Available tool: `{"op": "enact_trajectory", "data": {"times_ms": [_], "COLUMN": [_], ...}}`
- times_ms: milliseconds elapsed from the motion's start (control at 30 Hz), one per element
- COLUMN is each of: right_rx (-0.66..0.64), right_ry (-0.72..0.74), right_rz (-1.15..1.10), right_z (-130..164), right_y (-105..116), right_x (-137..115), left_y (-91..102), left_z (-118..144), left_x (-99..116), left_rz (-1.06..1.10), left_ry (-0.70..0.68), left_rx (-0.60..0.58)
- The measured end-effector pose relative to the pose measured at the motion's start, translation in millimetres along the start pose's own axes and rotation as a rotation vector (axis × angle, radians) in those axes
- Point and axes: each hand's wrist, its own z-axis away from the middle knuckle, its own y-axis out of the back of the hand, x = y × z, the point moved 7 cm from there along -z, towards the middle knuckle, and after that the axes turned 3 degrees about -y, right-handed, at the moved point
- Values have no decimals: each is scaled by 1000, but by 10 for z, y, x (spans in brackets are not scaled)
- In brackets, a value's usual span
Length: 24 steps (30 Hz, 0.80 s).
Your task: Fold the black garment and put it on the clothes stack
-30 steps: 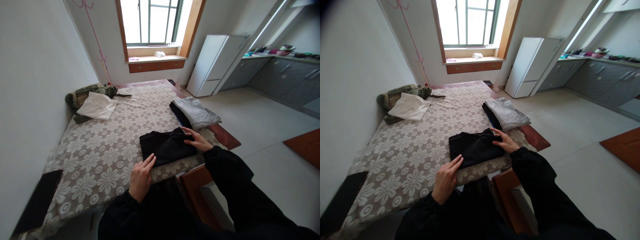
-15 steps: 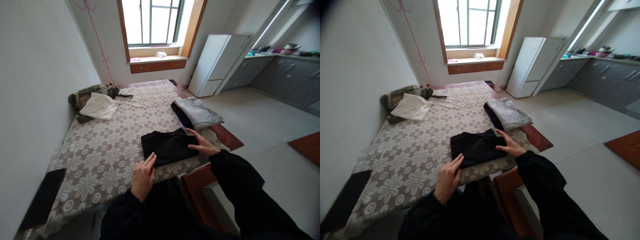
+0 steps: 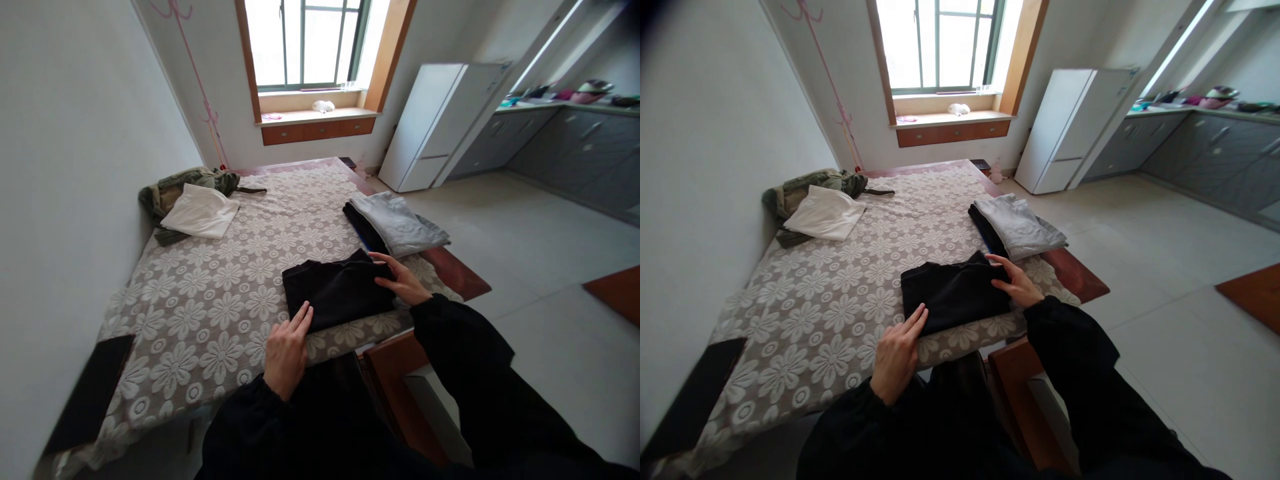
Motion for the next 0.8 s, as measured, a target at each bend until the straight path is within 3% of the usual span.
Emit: {"op": "enact_trajectory", "data": {"times_ms": [267,600,800], "right_rx": [26,59,72], "right_ry": [-49,-123,-131], "right_rz": [-37,-62,-7], "right_z": [34,174,205], "right_y": [24,25,19], "right_x": [116,81,76], "left_y": [27,27,68], "left_z": [-8,13,22], "left_x": [31,-32,3], "left_rz": [-51,103,15], "left_ry": [-14,60,65], "left_rx": [-30,54,17]}}
